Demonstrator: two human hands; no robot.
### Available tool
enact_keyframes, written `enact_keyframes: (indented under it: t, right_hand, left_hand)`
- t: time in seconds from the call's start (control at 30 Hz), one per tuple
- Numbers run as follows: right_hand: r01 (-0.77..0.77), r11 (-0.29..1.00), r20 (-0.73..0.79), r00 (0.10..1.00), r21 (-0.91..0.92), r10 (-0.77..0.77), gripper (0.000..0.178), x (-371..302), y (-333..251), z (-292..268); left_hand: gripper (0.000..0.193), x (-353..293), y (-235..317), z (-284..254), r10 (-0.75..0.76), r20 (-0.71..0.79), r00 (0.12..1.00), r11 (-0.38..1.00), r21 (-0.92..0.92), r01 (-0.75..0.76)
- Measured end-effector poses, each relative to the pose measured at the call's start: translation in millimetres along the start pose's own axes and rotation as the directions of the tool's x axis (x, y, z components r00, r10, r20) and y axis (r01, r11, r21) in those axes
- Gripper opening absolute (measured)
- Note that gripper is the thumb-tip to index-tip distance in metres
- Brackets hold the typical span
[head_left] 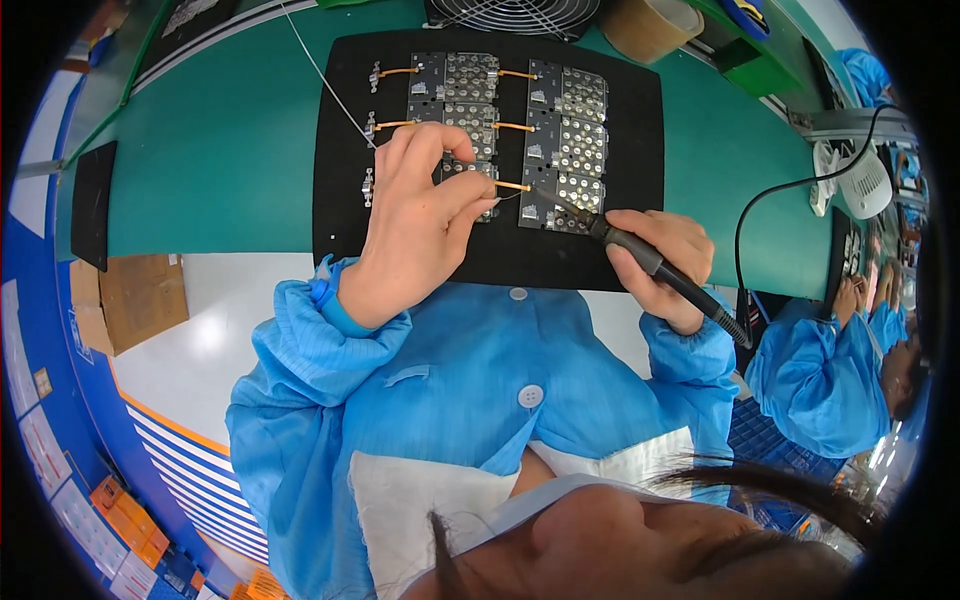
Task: The person solders electronic components onto a printed circuit board using a soldering iron and solder wire.
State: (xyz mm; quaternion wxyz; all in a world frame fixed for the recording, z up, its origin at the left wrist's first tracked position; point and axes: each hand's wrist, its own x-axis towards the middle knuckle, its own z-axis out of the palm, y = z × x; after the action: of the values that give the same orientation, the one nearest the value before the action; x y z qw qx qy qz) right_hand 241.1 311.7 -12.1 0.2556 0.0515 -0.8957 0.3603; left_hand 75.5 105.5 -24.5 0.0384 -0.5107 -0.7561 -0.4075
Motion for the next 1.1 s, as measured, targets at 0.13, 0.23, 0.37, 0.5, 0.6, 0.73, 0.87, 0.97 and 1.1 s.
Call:
enact_keyframes:
  t: [0.13,0.23,0.37,0.5,0.6,0.73,0.87,0.97,1.1]
  right_hand:
    - [0.006,0.999,0.013,1.000,-0.031,-0.006,0.024,-3.1,0.9,-0.6]
    - [0.034,0.999,-0.025,0.999,-0.027,-0.035,0.024,-4.3,3.3,1.9]
    - [0.031,1.000,-0.028,0.999,-0.004,-0.031,0.024,-6.2,5.1,3.9]
    - [0.030,0.999,-0.010,1.000,-0.024,-0.030,0.025,-7.1,4.5,2.8]
    - [0.039,0.999,-0.005,0.999,-0.031,-0.039,0.025,-6.1,4.7,3.8]
    - [0.051,0.999,-0.011,0.999,-0.012,-0.051,0.024,-7.5,5.9,5.1]
    - [0.053,0.999,-0.011,0.999,-0.012,-0.053,0.024,-6.7,5.5,5.4]
    - [0.051,0.999,-0.012,0.999,-0.008,-0.051,0.024,-6.7,5.6,5.6]
    - [0.047,0.999,-0.013,0.999,-0.014,-0.047,0.024,-5.6,5.5,5.4]
  left_hand:
    - [0.016,0.3,0.5,3.9,0.006,0.007,1.000,1.000,0.013,-0.006]
    - [0.015,0.6,-1.6,6.2,0.027,-0.008,1.000,1.000,-0.003,-0.027]
    - [0.015,2.4,-1.3,6.2,0.056,-0.005,0.998,0.998,-0.004,-0.057]
    - [0.015,4.6,-0.5,6.5,0.048,0.014,0.999,0.999,0.021,-0.048]
    - [0.014,5.2,-1.3,8.6,0.048,0.016,0.999,0.999,0.012,-0.048]
    - [0.014,7.0,-0.5,11.5,0.057,0.033,0.998,0.998,0.003,-0.057]
    - [0.013,8.6,-2.1,16.4,0.047,0.032,0.998,0.999,-0.013,-0.047]
    - [0.012,9.9,-2.5,18.5,0.071,0.027,0.997,0.997,0.003,-0.071]
    - [0.011,9.4,-2.8,20.0,-0.051,0.022,0.998,0.978,-0.202,0.054]
